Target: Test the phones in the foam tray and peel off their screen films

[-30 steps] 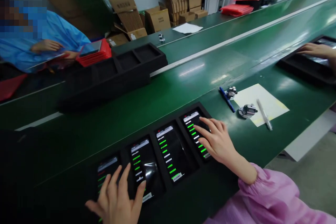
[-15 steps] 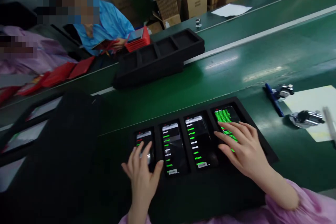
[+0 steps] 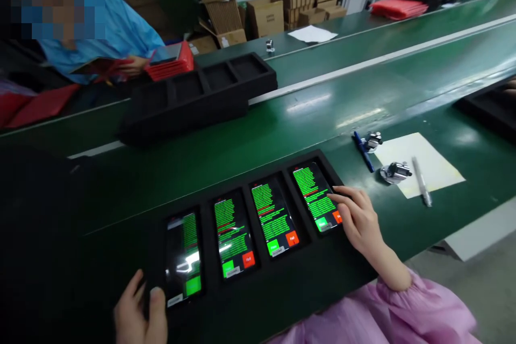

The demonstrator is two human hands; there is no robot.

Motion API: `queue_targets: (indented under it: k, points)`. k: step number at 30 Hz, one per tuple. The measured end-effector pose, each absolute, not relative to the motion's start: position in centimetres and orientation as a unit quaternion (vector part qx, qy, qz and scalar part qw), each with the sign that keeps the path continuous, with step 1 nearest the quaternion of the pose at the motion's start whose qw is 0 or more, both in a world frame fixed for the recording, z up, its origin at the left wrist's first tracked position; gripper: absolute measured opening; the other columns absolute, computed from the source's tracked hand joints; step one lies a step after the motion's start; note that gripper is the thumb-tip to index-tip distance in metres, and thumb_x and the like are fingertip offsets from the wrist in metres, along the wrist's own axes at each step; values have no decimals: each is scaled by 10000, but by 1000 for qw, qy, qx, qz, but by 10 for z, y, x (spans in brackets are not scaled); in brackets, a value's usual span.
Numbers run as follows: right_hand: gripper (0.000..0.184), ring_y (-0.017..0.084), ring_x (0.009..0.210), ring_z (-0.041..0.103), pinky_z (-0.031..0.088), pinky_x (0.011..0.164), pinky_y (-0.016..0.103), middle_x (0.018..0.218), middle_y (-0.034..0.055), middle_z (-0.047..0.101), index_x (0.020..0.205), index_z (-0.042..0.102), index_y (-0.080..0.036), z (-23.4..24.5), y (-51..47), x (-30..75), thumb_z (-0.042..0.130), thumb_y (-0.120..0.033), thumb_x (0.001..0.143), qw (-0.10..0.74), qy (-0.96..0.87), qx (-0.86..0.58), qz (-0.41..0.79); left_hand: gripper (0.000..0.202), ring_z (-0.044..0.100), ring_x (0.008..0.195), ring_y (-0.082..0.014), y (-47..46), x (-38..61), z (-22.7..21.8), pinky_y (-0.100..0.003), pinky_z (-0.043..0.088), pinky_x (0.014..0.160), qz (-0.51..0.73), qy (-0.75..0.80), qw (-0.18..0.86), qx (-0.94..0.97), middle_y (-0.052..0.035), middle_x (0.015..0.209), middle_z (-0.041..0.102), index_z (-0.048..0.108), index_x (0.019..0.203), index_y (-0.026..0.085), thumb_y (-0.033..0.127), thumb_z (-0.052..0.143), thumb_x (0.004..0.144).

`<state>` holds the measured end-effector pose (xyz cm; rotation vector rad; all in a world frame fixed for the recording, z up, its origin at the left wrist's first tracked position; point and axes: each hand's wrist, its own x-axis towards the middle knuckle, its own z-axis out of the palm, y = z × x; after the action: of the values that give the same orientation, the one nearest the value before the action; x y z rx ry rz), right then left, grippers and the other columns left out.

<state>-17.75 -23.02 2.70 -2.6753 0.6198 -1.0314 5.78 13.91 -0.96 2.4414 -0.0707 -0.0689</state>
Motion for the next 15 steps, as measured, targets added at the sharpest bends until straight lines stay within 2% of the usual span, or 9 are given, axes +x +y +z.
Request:
queue_targets:
  k: [5, 8, 10, 13, 15]
  points:
    - [265, 257, 986, 671, 503, 848, 419, 1144, 81, 710, 1161, 691, -265, 28, -224, -179, 452, -251, 1048, 98, 192, -921, -325, 751, 496, 1394, -376, 141, 31, -3, -569, 467, 1136, -7, -83, 330, 940, -207, 1455, 527, 536, 1385, 163, 729, 436, 902]
    - [254, 278, 963, 675, 494, 823, 447, 1139, 90, 712, 1186, 677, -286, 33, -219, -186, 467, -283, 1044, 97, 164, -930, -314, 694, 432, 1463, -360, 149, 16, 1, -551, 450, 1167, -68, -48, 330, 940, -146, 1538, 471, 516, 1407, 227, 711, 450, 914]
    - [237, 304, 935, 678, 493, 803, 480, 1120, 102, 713, 1158, 668, -310, 36, -222, -192, 461, -349, 1050, 82, 180, -929, -313, 672, 436, 1469, -339, 155, 13, 5, -516, 463, 1165, -102, -9, 334, 937, -98, 1540, 486, 500, 1413, 263, 711, 424, 919]
    - [310, 359, 941, 675, 511, 750, 511, 1107, 124, 696, 1130, 631, -335, 40, -233, -198, 384, -506, 1053, 90, 263, -919, -280, 800, 541, 1378, -356, 161, 22, 11, -479, 568, 1031, -100, 43, 338, 935, -114, 1464, 566, 512, 1385, 267, 830, 370, 836]
    - [364, 344, 876, 689, 523, 661, 473, 1057, 115, 702, 1111, 633, -332, 43, -242, -196, 378, -581, 1039, 129, 255, -925, -250, 931, 612, 1282, -373, 163, 34, 19, -463, 616, 912, -96, 62, 346, 931, -151, 1402, 611, 529, 1370, 250, 915, 370, 739]
